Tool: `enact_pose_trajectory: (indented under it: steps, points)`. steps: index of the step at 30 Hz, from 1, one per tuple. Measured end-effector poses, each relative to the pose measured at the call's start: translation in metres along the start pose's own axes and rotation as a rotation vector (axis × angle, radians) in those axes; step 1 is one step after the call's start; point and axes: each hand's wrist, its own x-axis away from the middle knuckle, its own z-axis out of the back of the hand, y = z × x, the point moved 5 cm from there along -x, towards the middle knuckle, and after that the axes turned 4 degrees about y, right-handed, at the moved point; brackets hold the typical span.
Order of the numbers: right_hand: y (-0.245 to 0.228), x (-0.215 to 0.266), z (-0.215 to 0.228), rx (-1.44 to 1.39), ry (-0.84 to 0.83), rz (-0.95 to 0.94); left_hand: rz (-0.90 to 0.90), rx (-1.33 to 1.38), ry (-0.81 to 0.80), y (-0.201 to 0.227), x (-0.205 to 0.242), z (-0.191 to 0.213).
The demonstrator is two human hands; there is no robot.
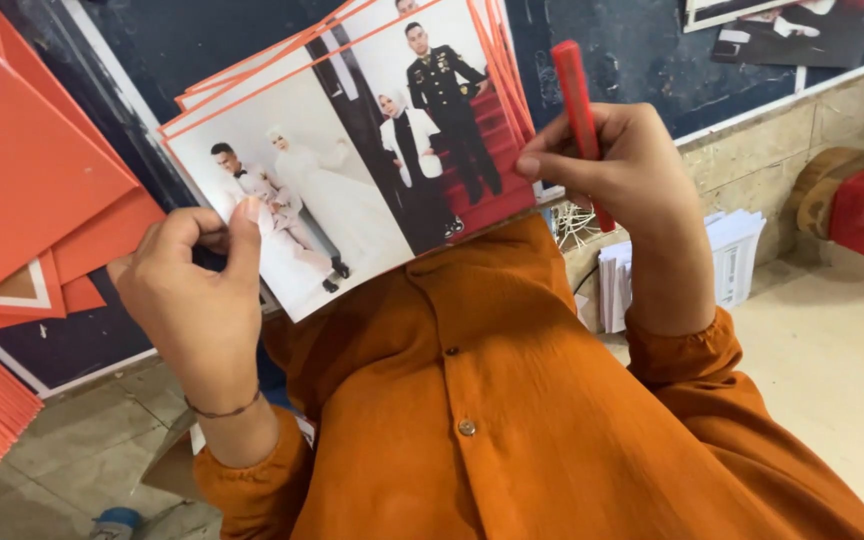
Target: The person assembles orange tri-fold cards by inserting printed photos and text inserts into the card slots. They repeatedly open the cards, place the inserts, and close them, handling the items one at a time.
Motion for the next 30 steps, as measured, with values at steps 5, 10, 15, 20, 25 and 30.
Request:
enact_pose_trajectory:
  steps: [5, 10, 15, 20, 25, 30]
  points:
    - [0.001, 0.002, 0.001, 0.280, 0.042, -0.005, -0.037, -0.009, -0.007, -0.002, 0.001, 0.000]
    - [0.009, -0.001, -0.001, 0.259, 0.044, 0.005, -0.060, -0.007, 0.007, -0.004, 0.001, 0.000]
    - [0.010, -0.002, -0.001, 0.308, 0.045, 0.011, -0.067, -0.011, 0.004, -0.004, 0.002, 0.000]
    - [0.006, -0.001, -0.002, 0.349, 0.043, 0.034, -0.052, -0.018, -0.008, -0.004, 0.001, -0.001]
    - [0.001, 0.003, -0.005, 0.407, 0.083, 0.026, -0.069, -0.038, 0.006, -0.002, 0.000, 0.000]
    - [0.001, 0.011, -0.019, 0.594, 0.111, 0.284, -0.092, -0.063, 0.012, -0.001, -0.001, 0.000]
